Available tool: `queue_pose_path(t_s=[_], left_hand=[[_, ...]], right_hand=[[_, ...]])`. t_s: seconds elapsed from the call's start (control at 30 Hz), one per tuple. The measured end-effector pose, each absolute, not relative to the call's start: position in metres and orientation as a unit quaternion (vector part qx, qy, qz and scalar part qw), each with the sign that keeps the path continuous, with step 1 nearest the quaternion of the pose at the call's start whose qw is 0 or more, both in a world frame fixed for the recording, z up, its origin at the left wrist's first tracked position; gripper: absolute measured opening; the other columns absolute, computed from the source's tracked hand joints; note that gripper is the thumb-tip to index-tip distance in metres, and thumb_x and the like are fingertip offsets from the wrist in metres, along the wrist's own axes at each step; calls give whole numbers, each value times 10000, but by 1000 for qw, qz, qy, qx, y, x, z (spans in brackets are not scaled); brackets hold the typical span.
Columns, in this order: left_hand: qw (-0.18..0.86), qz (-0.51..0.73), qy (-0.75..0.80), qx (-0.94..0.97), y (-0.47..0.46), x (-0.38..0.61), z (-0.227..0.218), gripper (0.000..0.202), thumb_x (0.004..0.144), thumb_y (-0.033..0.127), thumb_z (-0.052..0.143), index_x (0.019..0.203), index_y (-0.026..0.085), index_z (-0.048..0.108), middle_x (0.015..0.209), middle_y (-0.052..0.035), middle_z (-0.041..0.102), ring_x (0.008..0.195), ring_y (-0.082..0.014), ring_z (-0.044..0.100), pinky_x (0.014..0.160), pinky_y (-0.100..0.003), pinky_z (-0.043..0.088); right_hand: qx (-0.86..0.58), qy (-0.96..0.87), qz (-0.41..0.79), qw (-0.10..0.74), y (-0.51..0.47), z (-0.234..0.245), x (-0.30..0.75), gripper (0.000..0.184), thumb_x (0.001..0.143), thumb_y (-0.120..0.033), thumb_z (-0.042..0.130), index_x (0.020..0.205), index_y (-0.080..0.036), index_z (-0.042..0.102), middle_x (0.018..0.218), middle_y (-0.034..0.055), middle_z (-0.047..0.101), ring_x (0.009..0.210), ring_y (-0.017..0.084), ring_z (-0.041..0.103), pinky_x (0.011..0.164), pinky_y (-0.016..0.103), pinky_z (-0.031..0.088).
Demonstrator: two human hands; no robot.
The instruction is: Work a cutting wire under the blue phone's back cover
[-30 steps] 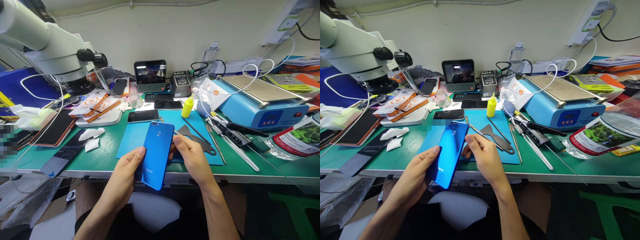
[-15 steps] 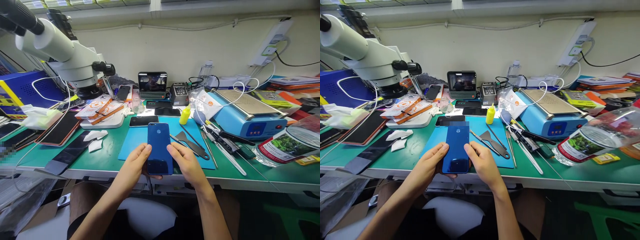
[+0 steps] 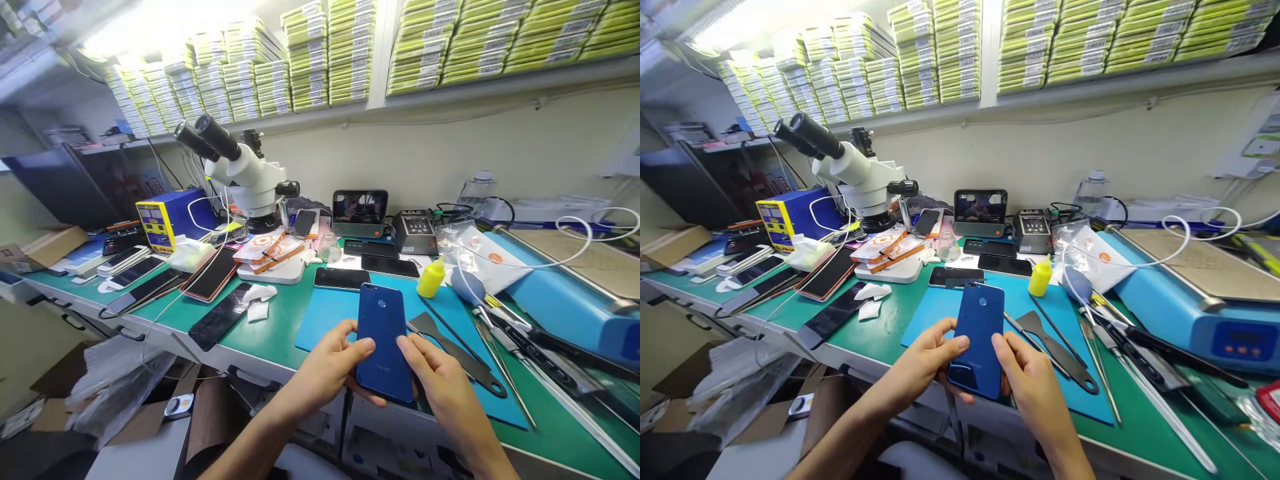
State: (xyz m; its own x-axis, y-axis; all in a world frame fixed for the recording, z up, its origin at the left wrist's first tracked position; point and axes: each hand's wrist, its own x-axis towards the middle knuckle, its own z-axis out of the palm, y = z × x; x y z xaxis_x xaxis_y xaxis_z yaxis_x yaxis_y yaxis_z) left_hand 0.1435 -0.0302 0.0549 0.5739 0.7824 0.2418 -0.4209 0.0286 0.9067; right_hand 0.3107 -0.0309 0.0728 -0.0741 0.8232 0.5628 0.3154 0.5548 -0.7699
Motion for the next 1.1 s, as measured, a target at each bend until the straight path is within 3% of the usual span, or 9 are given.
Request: queue_pose_path(t_s=[0.23,0.33,0.47,0.6,0.73,0.8,0.9,1.0,1.1], left_hand=[[674,422,142,589,-17,145,60,788,915,639,772,1352,94,407,1137,-206,721,850,-169,746,716,-279,636],[638,394,173,639,-17,146,61,877,909,755,683,1398,99,370,1131,-212,722,913,-215,753,781,-341,641],[474,378,285,742,-19,140,71,751,936,781,566,1335,147,517,843,-91,719,720,-242,722,644,-310,565],[274,366,356,815,8,104,96,557,1055,673,426,1037,201,720,776,23,723,672,-155,660,702,-282,454],[34,421,541,727,63,33,123,373,1122,370,468,1229,123,726,1087,-70,735,999,-240,660,859,-361,420],[-6,379,588,714,89,-1,130,337,1108,222,478,1313,65,694,1325,-119,683,1237,-244,613,1070,-358,412],[-85,319,623,709,121,-35,132,414,1107,149,396,1419,37,644,1390,-174,628,1319,-292,551,1168,-448,377],[-117,259,635,718,151,-52,128,425,1078,97,393,1427,28,625,1374,-208,618,1343,-312,536,1182,-504,369],[-106,236,619,742,178,-59,124,457,1059,61,433,1497,42,565,1529,-197,522,1456,-270,459,1241,-443,316]], right_hand=[[-490,-655,334,468,-56,58,339,691,989,-771,547,1226,-121,535,917,67,585,825,180,568,670,290,472],[-485,-666,334,457,-54,58,339,716,990,-768,546,1227,-93,522,857,53,568,685,138,501,614,286,430],[-476,-648,353,479,-50,56,345,649,994,-748,560,1141,-121,483,760,0,440,630,108,393,590,261,373],[-480,-615,362,510,-48,56,349,693,916,-819,604,971,-149,437,756,-4,365,653,95,327,579,243,308],[-478,-666,342,459,-46,54,348,671,947,-792,560,979,-123,521,827,25,386,731,120,342,637,273,292],[-481,-693,317,434,-43,50,348,685,947,-809,514,955,-124,517,822,29,373,749,135,333,663,292,285],[-533,-700,242,410,-37,45,344,685,948,-844,417,852,-166,409,771,17,323,716,143,323,668,312,267],[-567,-697,177,402,-35,44,339,636,966,-782,385,925,-163,523,868,58,511,838,197,457,800,348,339],[-557,-709,73,426,-35,42,335,574,1009,-662,407,1070,-176,707,1070,91,641,1050,273,519,1004,429,288]])
